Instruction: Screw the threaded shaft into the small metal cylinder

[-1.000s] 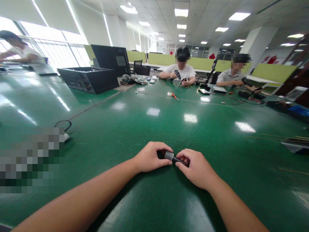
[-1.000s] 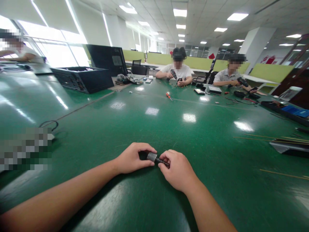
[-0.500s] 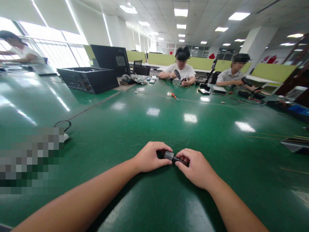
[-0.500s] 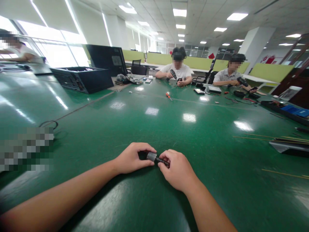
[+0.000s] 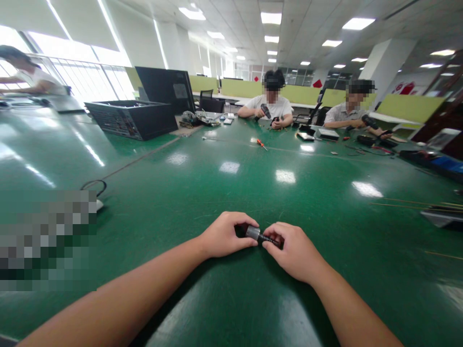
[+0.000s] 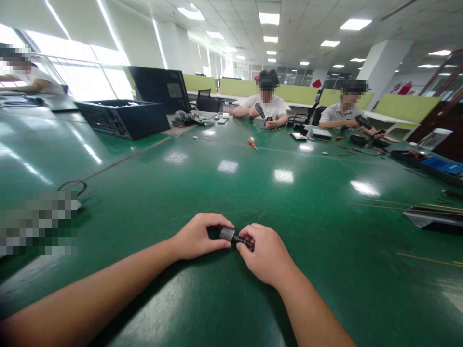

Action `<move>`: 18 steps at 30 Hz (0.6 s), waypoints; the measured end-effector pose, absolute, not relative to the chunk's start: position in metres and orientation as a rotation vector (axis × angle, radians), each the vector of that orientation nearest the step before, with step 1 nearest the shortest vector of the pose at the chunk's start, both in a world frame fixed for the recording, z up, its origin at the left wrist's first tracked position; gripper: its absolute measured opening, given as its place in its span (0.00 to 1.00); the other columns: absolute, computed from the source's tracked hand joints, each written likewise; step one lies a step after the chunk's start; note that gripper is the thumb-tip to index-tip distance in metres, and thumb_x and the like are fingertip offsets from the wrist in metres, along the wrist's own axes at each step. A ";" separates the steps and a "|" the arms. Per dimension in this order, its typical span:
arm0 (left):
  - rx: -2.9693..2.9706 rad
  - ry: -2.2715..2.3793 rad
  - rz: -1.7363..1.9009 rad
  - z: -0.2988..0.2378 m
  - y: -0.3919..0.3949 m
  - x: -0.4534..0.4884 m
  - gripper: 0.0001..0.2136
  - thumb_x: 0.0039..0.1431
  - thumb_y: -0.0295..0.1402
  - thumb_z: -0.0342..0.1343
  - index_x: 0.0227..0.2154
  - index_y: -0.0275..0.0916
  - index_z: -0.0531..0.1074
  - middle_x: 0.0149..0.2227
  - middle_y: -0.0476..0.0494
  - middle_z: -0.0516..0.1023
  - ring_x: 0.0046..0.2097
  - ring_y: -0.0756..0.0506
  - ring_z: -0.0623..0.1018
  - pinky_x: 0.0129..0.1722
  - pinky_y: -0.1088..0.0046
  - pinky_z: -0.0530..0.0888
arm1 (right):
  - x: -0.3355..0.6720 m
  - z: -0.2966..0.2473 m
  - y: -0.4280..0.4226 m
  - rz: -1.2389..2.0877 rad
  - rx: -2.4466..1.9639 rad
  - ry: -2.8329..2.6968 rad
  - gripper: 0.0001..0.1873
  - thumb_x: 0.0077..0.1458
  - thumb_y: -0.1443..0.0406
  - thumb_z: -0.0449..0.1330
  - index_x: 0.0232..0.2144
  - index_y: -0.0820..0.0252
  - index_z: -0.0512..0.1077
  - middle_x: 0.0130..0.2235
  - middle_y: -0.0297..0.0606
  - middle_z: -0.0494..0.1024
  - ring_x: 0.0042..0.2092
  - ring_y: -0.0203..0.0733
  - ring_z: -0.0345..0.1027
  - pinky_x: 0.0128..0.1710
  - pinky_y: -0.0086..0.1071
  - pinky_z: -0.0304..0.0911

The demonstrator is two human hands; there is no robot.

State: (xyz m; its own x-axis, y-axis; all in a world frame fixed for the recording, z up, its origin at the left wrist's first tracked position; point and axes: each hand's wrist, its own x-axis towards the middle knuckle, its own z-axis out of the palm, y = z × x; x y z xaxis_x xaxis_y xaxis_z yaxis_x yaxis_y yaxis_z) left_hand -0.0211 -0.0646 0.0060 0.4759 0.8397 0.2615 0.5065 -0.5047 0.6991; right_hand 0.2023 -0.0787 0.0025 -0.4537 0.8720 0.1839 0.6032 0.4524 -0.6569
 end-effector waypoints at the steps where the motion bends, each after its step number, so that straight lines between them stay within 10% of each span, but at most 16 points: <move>1: 2.184 1.114 0.809 0.006 -0.065 -0.021 0.14 0.49 0.34 0.69 0.41 0.39 0.80 0.36 0.45 0.82 0.37 0.45 0.79 0.38 0.71 0.72 | 0.202 0.002 -0.079 0.703 -1.231 -2.201 0.04 0.54 0.68 0.62 0.34 0.56 0.76 0.32 0.33 0.76 0.32 0.38 0.68 0.33 0.31 0.59; 18: 2.194 1.119 0.842 0.006 -0.066 -0.021 0.14 0.50 0.34 0.68 0.40 0.40 0.79 0.35 0.46 0.82 0.37 0.45 0.79 0.38 0.71 0.72 | 0.202 0.003 -0.078 0.700 -1.205 -2.183 0.04 0.51 0.69 0.64 0.33 0.57 0.76 0.30 0.33 0.75 0.32 0.39 0.67 0.33 0.31 0.59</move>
State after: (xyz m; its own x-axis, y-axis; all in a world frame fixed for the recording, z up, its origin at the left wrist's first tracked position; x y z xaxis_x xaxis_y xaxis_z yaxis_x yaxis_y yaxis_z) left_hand -0.0209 -0.0659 0.0061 0.4620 0.8394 0.2864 0.5072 -0.5149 0.6911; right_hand 0.2018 -0.0780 0.0031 -0.4508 0.8678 0.2091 0.5846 0.4641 -0.6654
